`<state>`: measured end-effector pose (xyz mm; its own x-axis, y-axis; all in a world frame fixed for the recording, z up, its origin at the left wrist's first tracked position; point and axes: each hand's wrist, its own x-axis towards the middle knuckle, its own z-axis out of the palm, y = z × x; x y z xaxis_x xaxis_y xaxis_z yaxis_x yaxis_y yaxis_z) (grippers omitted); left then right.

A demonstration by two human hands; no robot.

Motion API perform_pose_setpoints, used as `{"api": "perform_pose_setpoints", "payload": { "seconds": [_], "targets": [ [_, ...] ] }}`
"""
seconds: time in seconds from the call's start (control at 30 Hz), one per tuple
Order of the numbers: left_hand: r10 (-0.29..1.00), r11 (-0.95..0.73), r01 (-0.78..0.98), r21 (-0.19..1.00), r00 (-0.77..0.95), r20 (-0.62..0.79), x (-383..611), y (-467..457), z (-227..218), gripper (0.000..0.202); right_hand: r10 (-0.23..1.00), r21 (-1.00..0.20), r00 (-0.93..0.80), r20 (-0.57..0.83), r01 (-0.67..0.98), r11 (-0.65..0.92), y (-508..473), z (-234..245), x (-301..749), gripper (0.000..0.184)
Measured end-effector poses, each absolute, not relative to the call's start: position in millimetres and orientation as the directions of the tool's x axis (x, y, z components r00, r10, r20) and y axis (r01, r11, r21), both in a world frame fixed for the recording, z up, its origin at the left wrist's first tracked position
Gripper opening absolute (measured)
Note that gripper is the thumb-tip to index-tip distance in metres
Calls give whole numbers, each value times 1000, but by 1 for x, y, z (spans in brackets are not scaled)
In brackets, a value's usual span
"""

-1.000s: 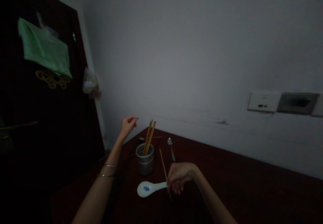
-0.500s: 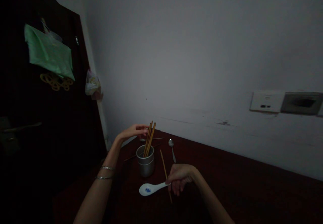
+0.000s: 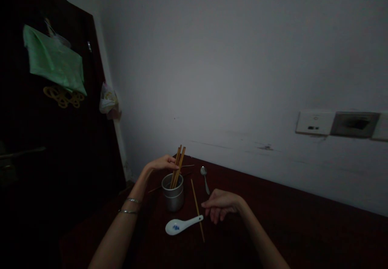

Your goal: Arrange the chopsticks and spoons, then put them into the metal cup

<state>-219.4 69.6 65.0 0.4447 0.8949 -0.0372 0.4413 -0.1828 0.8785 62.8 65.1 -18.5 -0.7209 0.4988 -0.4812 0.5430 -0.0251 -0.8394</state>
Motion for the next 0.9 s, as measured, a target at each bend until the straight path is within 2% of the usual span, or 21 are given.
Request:
{"api": "perform_pose_setpoints", "payload": {
  "seconds": [0.3, 0.47, 0.57, 0.7, 0.9],
  "targets": [
    [918, -224, 467, 855, 396, 24, -224, 71, 66, 23, 623, -875, -670, -404, 482, -50, 74, -19, 71, 47],
    [932, -162, 265, 951, 359, 59, -227, 63, 74, 24, 659, -882, -647, -384, 467, -55, 77, -12, 79, 47],
    [961, -145, 192, 971, 259, 93, -232, 58, 81, 27, 684, -884, -629, -370, 466, -49, 73, -3, 83, 46],
    [974, -220, 158, 963, 94, 207, -241, 54, 92, 29, 719, -889, -607, -338, 457, -31, 70, 9, 87, 44],
    [949, -302, 85, 949, -72, 308, -243, 48, 105, 27, 754, -904, -601, -265, 428, 23, 77, 13, 95, 40]
  ]
}}
